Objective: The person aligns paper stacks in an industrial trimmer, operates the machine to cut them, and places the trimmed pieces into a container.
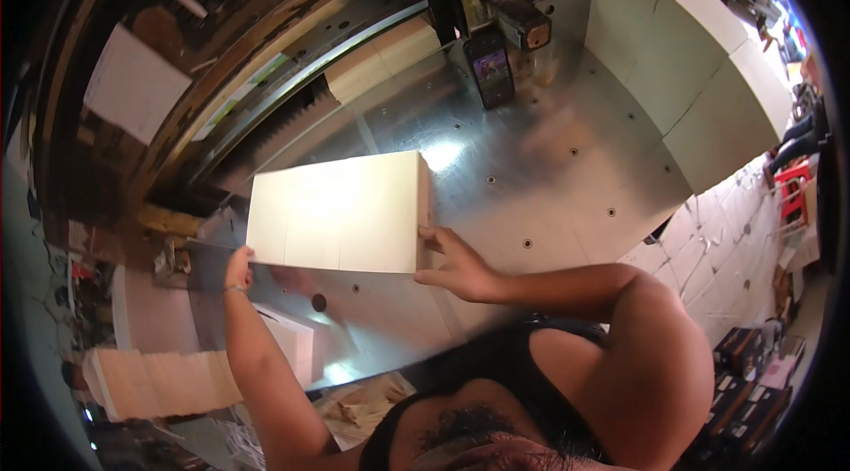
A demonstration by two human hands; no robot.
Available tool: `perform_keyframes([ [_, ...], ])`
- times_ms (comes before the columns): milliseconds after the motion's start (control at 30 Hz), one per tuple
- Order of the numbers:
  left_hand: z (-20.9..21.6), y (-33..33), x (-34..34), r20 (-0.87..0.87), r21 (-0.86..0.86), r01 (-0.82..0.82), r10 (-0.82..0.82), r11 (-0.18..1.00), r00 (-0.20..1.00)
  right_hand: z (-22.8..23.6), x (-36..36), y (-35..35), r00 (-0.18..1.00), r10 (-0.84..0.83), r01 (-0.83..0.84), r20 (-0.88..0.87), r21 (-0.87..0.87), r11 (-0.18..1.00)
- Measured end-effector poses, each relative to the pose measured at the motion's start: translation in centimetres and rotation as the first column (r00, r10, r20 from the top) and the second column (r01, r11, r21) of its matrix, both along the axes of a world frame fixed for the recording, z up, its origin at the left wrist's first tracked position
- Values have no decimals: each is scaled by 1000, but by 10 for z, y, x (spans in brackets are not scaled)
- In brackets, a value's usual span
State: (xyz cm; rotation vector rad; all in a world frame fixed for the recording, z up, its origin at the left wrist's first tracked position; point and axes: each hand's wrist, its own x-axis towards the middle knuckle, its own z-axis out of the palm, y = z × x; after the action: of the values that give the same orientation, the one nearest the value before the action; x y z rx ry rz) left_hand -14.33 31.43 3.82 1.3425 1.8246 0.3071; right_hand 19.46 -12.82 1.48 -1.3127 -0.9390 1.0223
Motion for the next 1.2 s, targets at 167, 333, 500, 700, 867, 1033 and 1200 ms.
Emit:
perform_keyframes([
  [167,16,-33,75,-19,17,299,-298,954,954,2,5,-89,945,-75,75,-319,-11,997],
  [333,28,-63,140,-78,95,550,-544,830,835,19,0,-141,899,-194,189,-392,-51,981],
  [500,24,-77,188,-27,158,595,-599,788,801,10,4,-177,877,-186,153,-443,-109,982],
  [700,-32,-55,153,-419,839,459,-190,294,888,34,1,-183,916,0,-68,-401,-155,986],
  [867,100,-207,211,420,833,104,-744,544,520,25,12,-179,891,49,-127,-452,-144,981],
  [1033,206,-356,175,210,977,108,-888,182,-410,32,21,-162,891,267,-333,-367,-127,934],
  [1200,226,-411,171,94,989,-33,-774,146,-626,36,17,-151,873,225,-322,-432,-167,932],
])
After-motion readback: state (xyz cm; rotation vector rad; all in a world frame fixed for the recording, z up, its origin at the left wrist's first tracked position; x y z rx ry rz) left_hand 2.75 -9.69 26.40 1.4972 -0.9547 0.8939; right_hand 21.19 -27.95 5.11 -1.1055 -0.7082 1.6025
